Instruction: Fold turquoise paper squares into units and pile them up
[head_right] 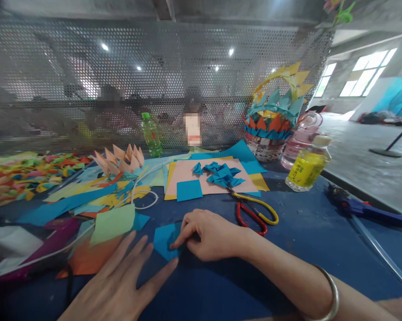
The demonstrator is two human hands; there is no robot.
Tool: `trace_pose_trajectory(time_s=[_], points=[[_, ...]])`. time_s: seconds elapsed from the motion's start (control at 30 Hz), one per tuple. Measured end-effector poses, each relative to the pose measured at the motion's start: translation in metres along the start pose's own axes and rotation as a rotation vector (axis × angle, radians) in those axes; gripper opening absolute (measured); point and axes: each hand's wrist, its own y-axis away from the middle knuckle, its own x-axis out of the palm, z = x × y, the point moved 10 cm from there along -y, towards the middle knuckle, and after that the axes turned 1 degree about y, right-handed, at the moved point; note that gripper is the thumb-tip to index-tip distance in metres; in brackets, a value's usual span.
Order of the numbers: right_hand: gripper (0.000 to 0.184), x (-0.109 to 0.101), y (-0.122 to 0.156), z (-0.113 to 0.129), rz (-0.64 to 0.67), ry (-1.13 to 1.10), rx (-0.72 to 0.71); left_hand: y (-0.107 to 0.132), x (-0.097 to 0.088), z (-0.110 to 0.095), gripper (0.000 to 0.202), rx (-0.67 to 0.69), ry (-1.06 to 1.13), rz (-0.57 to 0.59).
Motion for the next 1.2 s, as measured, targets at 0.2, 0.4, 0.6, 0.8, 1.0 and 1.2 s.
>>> trace_pose_trajectory(time_s=[0.2, 0.4, 0.6, 0.8, 1.0, 1.2], points=[[0.031, -0.024, -0.001, -0.024, -0.293, 0.051, 0.108, 0.0, -0.002, 0.0, 0.078, 0.051, -0.018, -0.036], [0.031, -0.019, -0.004, -0.033, -0.245, 0.037, 0.228, -0.003, -0.008, -0.006, 0.073, 0.069, -0.07, -0.044], [0.037, -0.016, -0.006, -0.034, -0.231, -0.15, 0.25, 0.003, 0.005, 0.002, 0.07, -0.037, 0.027, -0.005], [0.032, -0.022, -0.006, -0.032, -0.173, -0.274, 0.208, 0.002, 0.003, 0.007, 0.07, -0.077, 0.034, 0.036], [0.048, -0.018, -0.003, -0.022, 0.034, -0.307, 0.108, -0.008, -0.002, 0.008, 0.077, 0.051, 0.074, 0.046], [0.029, -0.028, -0.002, -0.024, -0.124, -0.084, 0.09, -0.014, -0.001, 0.003, 0.068, 0.138, 0.205, 0.065]])
